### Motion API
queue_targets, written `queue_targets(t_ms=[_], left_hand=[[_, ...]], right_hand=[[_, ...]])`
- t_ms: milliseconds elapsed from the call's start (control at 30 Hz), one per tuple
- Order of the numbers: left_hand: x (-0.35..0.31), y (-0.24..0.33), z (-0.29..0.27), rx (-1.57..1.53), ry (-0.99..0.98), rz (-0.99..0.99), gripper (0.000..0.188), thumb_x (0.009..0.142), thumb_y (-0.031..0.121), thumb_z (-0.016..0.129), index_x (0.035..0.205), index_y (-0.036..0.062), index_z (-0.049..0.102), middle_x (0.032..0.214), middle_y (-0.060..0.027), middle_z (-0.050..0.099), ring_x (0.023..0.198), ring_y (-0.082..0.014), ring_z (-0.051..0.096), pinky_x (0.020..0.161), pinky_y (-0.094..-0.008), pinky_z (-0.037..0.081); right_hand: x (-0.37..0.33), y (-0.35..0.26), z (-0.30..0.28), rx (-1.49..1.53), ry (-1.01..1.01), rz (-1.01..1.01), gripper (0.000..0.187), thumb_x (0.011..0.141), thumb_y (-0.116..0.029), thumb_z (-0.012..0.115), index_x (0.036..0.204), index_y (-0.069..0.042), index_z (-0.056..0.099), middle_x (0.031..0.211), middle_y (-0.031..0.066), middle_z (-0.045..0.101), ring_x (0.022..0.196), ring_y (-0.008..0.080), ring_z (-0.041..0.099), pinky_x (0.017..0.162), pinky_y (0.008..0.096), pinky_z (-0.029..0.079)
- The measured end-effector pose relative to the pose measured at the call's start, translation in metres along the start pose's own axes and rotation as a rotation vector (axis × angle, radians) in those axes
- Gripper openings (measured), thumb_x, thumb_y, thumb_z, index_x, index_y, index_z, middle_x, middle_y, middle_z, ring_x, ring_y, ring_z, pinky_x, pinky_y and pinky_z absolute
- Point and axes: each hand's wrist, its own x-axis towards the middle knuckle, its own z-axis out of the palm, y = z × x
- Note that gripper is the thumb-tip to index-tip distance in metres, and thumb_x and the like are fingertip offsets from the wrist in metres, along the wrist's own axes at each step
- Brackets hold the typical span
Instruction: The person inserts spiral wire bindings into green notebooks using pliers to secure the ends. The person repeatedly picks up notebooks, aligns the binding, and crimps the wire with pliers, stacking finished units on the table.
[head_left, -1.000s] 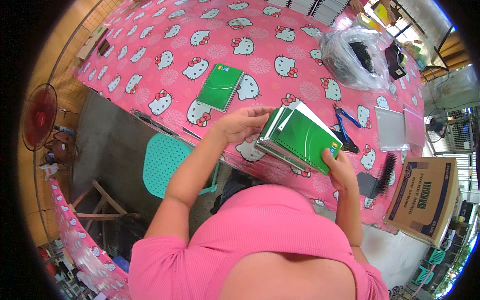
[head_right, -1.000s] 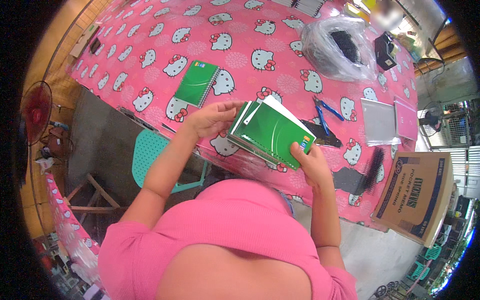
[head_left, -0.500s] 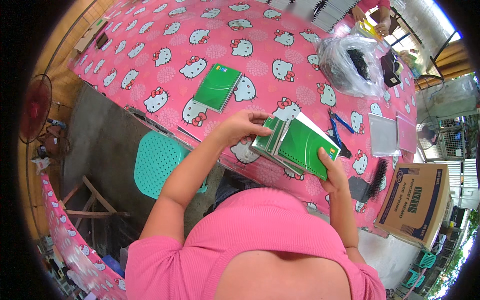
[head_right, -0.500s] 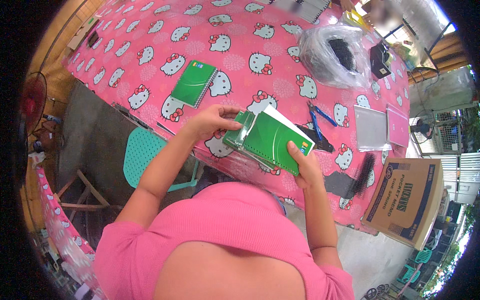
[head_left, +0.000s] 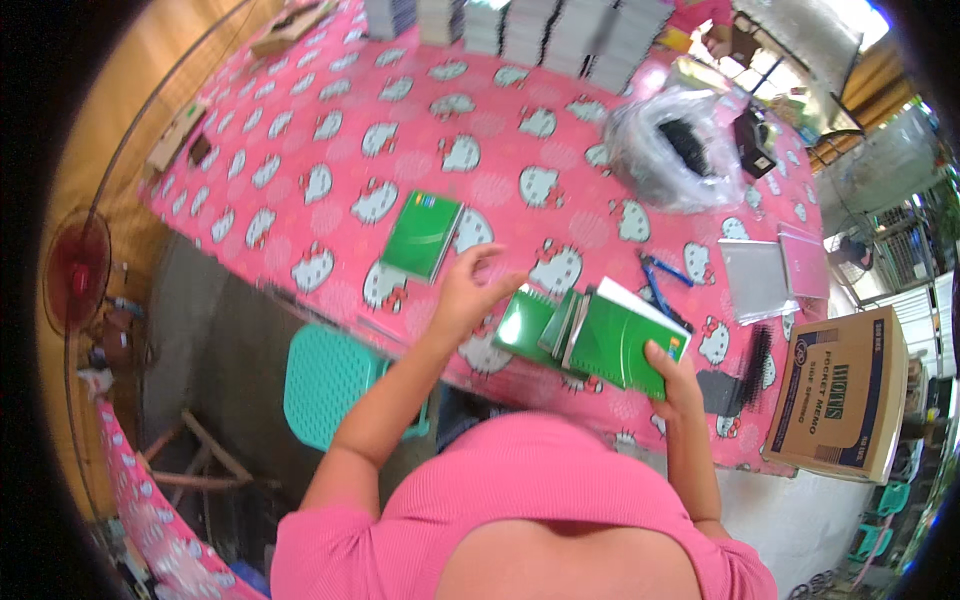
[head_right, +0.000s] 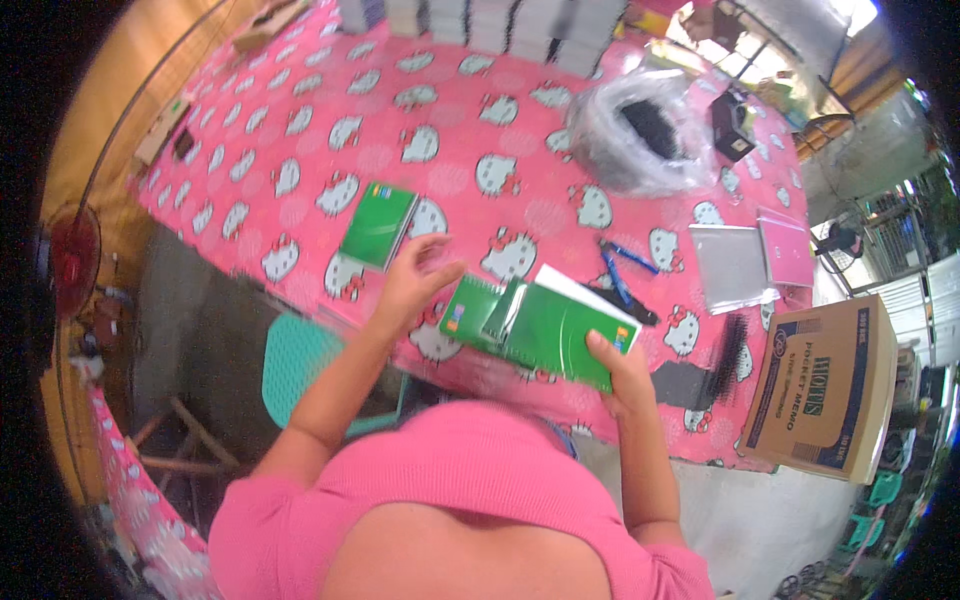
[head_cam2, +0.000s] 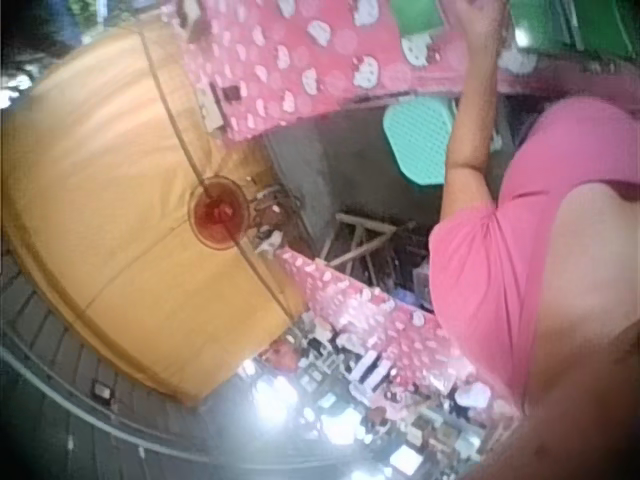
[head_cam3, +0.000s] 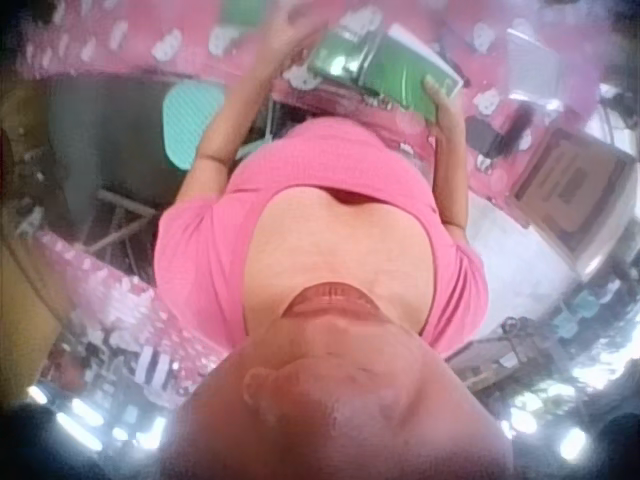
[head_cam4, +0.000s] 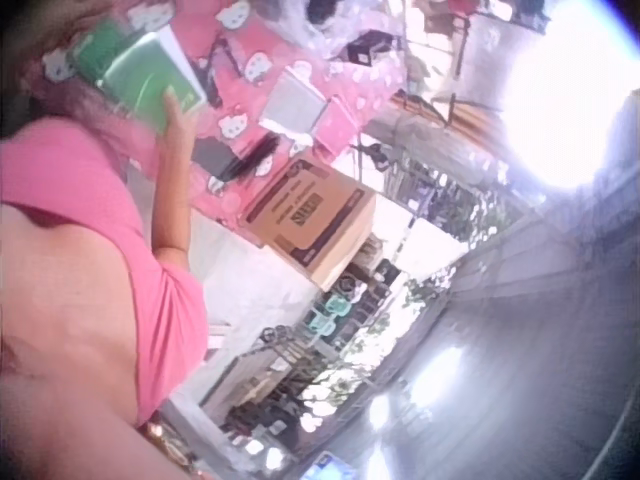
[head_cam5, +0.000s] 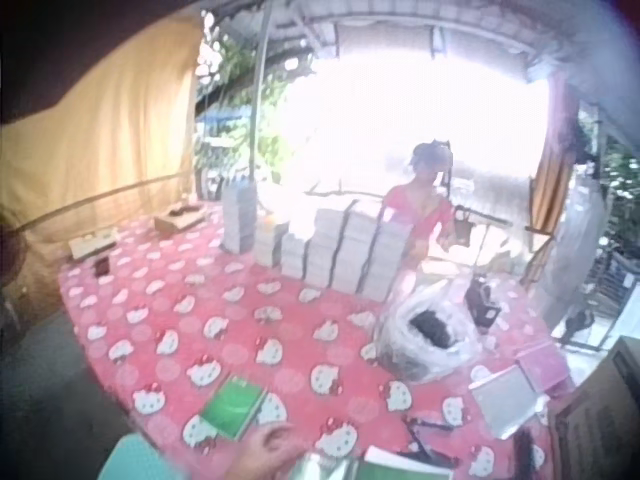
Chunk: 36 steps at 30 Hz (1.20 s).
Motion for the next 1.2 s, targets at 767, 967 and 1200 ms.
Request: queue_targets(t_ms=[767,967,1200], left_hand=[[-0.021,0.073,0.015,0.015,-0.346,0.329,0.089,0.059,0.009,0.091,0.127,0.0065,0.034,0.110,-0.0101,0.053,0.104,-0.0213,0.055,0.089,-0.0346,0.047],[-0.029,0.100,0.006,-0.096,-0.349,0.370,0.085,0.060,0.008,0.090,0.125,0.0064,0.035,0.110,-0.0094,0.050,0.102,-0.0198,0.055,0.087,-0.0341,0.048],[-0.037,0.096,0.008,-0.141,-0.339,0.513,0.085,0.059,0.005,0.090,0.124,0.0073,0.035,0.110,-0.0094,0.049,0.102,-0.0183,0.054,0.087,-0.0338,0.048]], right_hand=[[0.036,0.034,0.049,-0.510,-0.105,-0.815,0.098,0.064,-0.020,0.089,0.139,-0.001,0.029,0.119,0.0099,0.049,0.110,0.0207,0.051,0.095,0.0343,0.042],[0.017,0.006,0.066,-0.518,-0.133,-0.826,0.106,0.066,-0.022,0.089,0.145,0.000,0.021,0.120,0.0115,0.049,0.112,0.0216,0.050,0.097,0.0353,0.040],[0.010,-0.005,0.057,-0.601,-0.159,-0.824,0.107,0.060,-0.024,0.091,0.142,-0.002,0.026,0.127,0.0134,0.048,0.119,0.0249,0.049,0.100,0.0374,0.040]])
